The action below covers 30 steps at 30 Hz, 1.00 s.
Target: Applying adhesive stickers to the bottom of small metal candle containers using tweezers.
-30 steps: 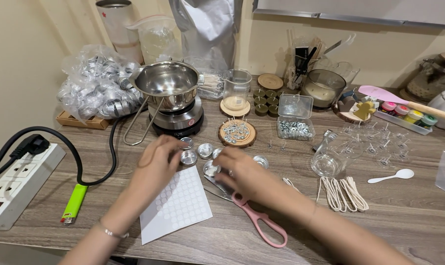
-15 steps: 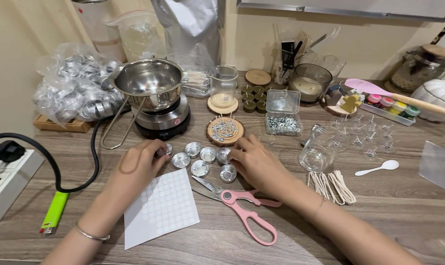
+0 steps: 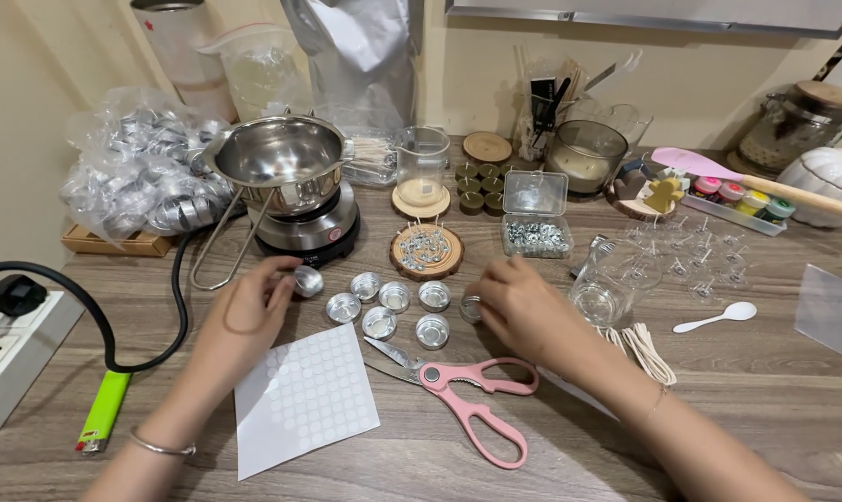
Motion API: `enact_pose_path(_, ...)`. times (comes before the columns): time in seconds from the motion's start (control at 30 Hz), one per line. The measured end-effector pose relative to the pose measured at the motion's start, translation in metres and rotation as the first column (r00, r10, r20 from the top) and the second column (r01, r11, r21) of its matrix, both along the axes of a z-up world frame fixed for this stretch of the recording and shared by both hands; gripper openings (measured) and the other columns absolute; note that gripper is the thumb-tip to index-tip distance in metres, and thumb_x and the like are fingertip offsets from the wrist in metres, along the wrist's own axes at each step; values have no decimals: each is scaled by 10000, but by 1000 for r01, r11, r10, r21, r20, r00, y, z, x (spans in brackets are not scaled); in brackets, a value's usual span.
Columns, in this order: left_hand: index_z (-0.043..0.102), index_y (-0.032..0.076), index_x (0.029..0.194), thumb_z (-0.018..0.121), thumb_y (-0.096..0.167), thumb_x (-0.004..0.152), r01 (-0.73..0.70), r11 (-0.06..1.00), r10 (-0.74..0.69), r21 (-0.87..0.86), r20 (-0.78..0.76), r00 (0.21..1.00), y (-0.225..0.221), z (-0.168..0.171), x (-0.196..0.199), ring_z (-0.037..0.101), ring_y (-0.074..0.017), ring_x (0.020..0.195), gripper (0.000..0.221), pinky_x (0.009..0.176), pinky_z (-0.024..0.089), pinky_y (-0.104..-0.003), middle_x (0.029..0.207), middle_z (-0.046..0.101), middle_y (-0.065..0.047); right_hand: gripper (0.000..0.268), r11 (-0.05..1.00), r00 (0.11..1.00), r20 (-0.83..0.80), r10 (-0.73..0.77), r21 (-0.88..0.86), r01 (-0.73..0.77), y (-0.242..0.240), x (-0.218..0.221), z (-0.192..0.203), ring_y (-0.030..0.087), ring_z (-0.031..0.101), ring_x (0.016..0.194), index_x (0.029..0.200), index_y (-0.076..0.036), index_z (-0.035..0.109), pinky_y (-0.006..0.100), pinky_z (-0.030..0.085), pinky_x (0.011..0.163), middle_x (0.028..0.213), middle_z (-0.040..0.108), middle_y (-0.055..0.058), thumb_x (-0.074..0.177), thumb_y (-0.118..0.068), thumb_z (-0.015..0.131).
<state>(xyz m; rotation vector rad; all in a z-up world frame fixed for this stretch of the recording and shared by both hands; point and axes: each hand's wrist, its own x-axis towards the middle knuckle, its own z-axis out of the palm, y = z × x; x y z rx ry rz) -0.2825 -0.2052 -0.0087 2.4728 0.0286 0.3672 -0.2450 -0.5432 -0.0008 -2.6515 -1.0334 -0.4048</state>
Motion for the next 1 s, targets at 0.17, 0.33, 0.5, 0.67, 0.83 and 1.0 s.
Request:
enact_pose_path(0.17,692,114,1257,573,307,1019,-35,999,40,31,-209,977,-16,14,-3,497,-140,425,328,421,423,-305,632,702,-111,254,1000,998,-68,15,-12,-16,6,-5,-8,303,573,1010,1066,-28,745,443,550,878,1012,689,112,836,-135,734)
enact_pose_path(0.33,649,159,1336,565,305,1008,-36,999,45,38,-260,965,-21,8,-15,524,-192,441,369,428,447,-349,712,728,-110,282,999,994,-95,45,16,-44,10,-7,-13,314,570,999,1111,-33,740,432,538,871,1018,694,119,846,-126,708)
enact_pose_path(0.5,792,120,1006,689,314,877,91,952,3,293,-306,952,13,55,-69,727,-389,901,255,855,570,-491,881,753,-178,233,975,995,-71,75,215,-58,-8,-2,-21,331,617,1024,1035,-29,727,415,517,882,1063,673,146,828,-133,704)
enact_pose_path(0.67,758,54,887,651,297,932,-200,831,299,518,-114,947,62,146,-65,716,-408,858,270,817,569,-508,881,733,-216,248,963,992,-86,88,261,-63,-9,4,-16,285,665,1011,1044,-81,754,389,535,874,1040,708,93,814,-164,712)
enact_pose_path(0.83,750,-17,908,606,-26,810,-205,753,169,625,118,979,117,139,86,702,-429,939,174,834,561,-518,989,707,-271,266,961,997,-83,8,276,15,1,4,-19,264,665,1014,1071,-94,755,391,537,867,1028,703,75,813,-130,704)
enact_pose_path(1.0,761,-2,1058,671,41,833,-52,751,142,658,-84,986,166,43,243,688,-395,1066,246,930,558,-462,1139,702,-259,315,967,987,-156,-42,241,79,-9,10,-36,231,672,1011,1117,-120,760,373,551,883,1058,712,56,810,-192,752)
